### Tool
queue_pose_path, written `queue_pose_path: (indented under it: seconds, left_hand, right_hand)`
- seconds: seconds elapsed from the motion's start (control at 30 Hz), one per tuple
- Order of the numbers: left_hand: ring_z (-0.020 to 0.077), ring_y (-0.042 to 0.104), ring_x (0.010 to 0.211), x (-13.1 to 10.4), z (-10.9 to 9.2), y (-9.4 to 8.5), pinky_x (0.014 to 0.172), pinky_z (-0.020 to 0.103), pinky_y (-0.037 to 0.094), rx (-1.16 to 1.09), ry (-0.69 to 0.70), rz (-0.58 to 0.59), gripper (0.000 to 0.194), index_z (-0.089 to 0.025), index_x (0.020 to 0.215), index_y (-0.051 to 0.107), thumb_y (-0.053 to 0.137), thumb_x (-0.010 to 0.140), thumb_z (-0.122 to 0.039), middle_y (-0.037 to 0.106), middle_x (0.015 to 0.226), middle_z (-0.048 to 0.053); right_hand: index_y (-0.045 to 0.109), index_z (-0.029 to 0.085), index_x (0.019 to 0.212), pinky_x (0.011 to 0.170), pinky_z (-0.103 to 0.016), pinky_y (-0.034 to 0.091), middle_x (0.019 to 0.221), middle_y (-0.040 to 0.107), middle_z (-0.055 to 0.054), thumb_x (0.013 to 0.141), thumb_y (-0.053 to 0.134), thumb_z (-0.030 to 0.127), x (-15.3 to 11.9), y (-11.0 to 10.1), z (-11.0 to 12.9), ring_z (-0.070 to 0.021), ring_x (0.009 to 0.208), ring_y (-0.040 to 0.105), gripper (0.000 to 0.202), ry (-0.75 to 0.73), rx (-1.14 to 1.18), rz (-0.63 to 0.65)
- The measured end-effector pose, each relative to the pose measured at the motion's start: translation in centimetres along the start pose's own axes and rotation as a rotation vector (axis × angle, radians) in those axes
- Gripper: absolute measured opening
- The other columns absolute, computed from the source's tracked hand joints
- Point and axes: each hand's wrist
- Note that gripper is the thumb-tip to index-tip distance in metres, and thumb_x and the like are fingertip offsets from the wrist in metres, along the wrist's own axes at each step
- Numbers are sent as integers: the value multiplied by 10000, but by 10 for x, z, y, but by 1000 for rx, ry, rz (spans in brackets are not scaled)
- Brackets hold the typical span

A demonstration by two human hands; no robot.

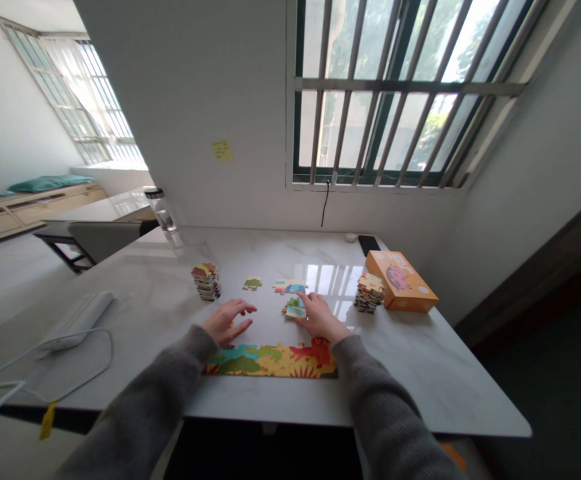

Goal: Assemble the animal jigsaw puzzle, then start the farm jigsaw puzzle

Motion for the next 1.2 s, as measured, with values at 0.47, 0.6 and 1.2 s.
queue_pose_path:
  seconds: [0.47,0.6,1.2]
  left_hand:
    - [298,571,1121,31,0,55,992,468,482,-30,90,-59,505,-209,1227,612,756,744,-203,643,1207,98]
    - [307,573,1108,32,3,54,959,471,482,-3,65,-13,460,-199,1209,616,744,769,-237,650,1191,101]
    - [278,536,1088,31,-3,45,987,453,472,-101,114,-189,419,-212,1185,595,713,784,-239,561,1150,103]
  right_hand:
    - [317,219,1525,1034,-483,405,1329,562,-149,844,722,298,6,24,19,-315,1222,510,796,-180,77,-66]
    - [324,236,1525,1015,-498,410,1303,581,-137,839,725,289,2,20,24,-315,1188,526,797,-172,61,-40]
    - [262,313,1548,1041,-476,440,1444,494,-104,880,645,246,-2,14,24,-269,1220,527,773,-250,249,-150]
Point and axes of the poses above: each hand's wrist, its own x-axis towards the middle knuckle, its own y-axis out of the palm, z = x × y
